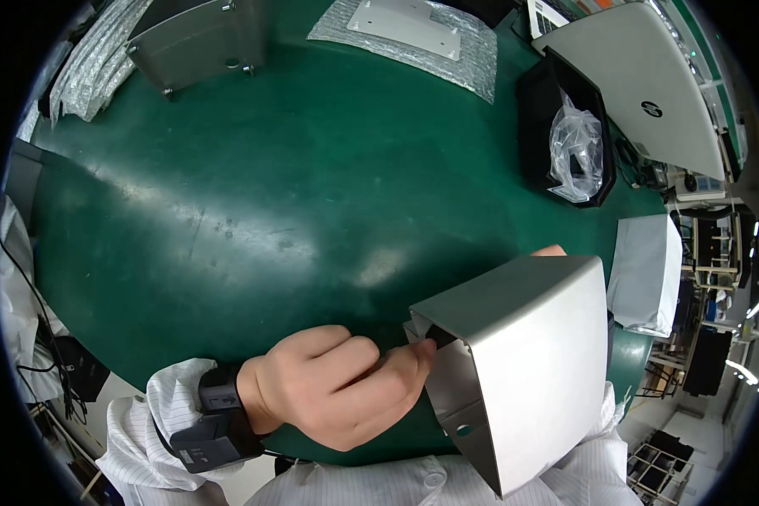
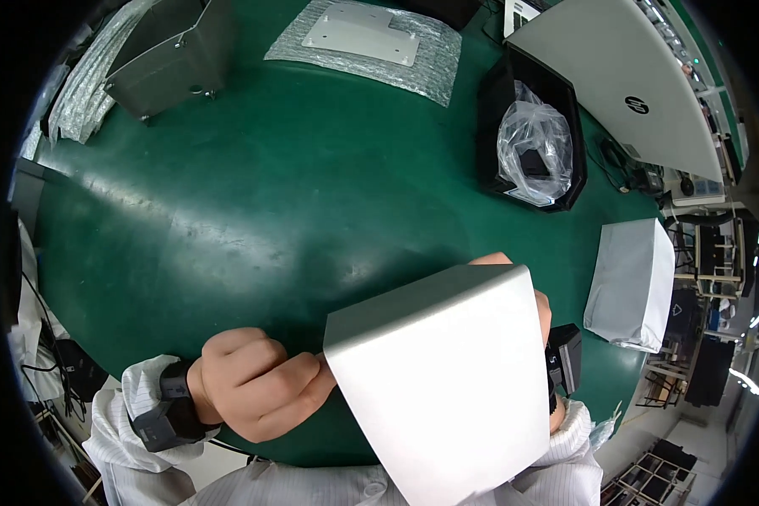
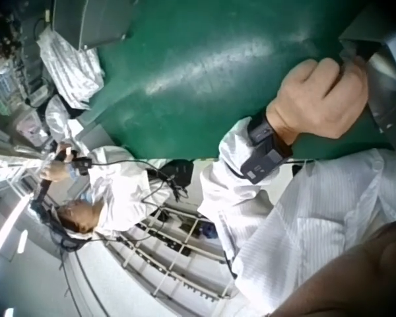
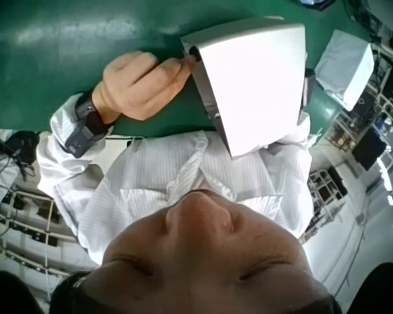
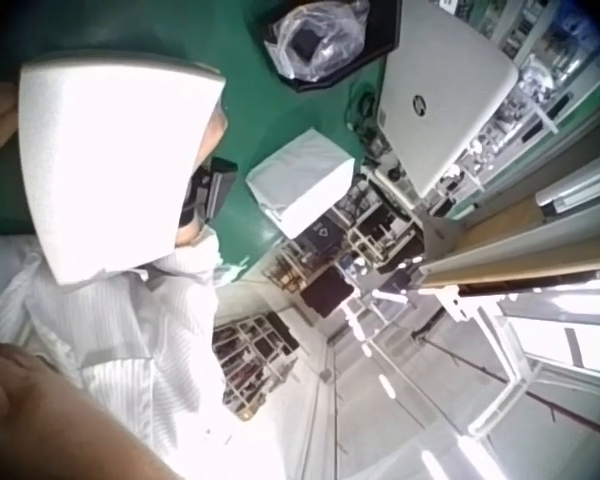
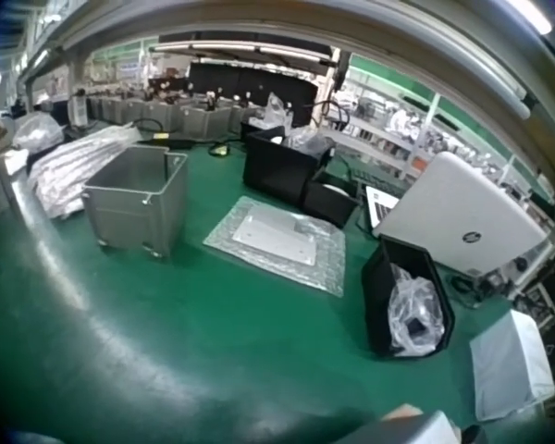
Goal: The person unwraps a metal housing from paper, balls up the paper, and places it into a cardboard box. They then peel a strip of tape from a plastic bag, apply it to the interior of the housing, and unwrap a second housing.
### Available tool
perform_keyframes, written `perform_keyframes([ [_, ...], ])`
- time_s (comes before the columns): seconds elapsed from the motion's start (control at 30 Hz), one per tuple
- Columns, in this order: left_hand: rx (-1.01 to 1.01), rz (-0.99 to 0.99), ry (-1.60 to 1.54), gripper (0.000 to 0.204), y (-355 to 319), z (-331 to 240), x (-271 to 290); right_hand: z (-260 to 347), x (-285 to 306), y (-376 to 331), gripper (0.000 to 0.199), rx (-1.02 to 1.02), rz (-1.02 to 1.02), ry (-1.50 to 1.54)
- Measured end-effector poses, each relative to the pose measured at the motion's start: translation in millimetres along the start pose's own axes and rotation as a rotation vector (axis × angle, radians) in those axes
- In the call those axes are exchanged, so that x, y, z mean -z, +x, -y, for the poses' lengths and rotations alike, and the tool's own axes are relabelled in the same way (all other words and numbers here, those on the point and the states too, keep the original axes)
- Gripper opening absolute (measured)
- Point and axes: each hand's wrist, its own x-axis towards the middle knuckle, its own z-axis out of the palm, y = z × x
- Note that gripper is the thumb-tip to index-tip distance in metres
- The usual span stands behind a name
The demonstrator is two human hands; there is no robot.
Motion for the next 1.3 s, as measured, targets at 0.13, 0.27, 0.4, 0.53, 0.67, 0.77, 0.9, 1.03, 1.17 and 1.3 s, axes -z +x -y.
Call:
perform_keyframes([
  [0.13,-0.003,0.027,0.058,0.011,0.7,-2.0,5.1,-6.9,-5.3,2.3,0.028,0.006,0.009,0.098],
  [0.27,0.053,0.055,0.023,0.010,3.0,-2.1,8.4,-15.4,-10.3,7.5,0.028,0.001,0.021,0.185],
  [0.4,0.078,0.053,0.023,0.009,1.9,-2.2,7.7,-25.3,-13.6,10.0,0.028,-0.015,0.034,0.271],
  [0.53,0.070,0.058,0.016,0.008,0.1,-3.3,5.0,-33.4,-13.1,9.0,0.028,-0.034,0.039,0.345],
  [0.67,0.085,0.072,-0.014,0.009,-0.5,-4.5,4.3,-40.3,-11.2,6.4,0.028,-0.054,0.039,0.416],
  [0.77,0.101,0.072,0.024,0.009,0.9,-4.7,5.0,-42.2,-11.1,6.3,0.028,-0.065,0.040,0.475],
  [0.9,0.079,0.024,0.042,0.030,-2.4,-3.2,1.6,-44.1,-10.2,5.3,0.028,-0.078,0.035,0.550],
  [1.03,0.100,0.083,0.033,0.009,2.1,-3.1,6.9,-45.7,-8.6,3.6,0.028,-0.092,0.028,0.624],
  [1.17,0.106,0.083,0.033,0.008,1.0,-3.4,5.2,-47.6,-8.1,2.1,0.028,-0.105,0.023,0.699],
  [1.3,0.107,0.088,0.034,0.008,1.2,-3.3,6.3,-49.2,-8.8,1.7,0.028,-0.118,0.022,0.780],
])
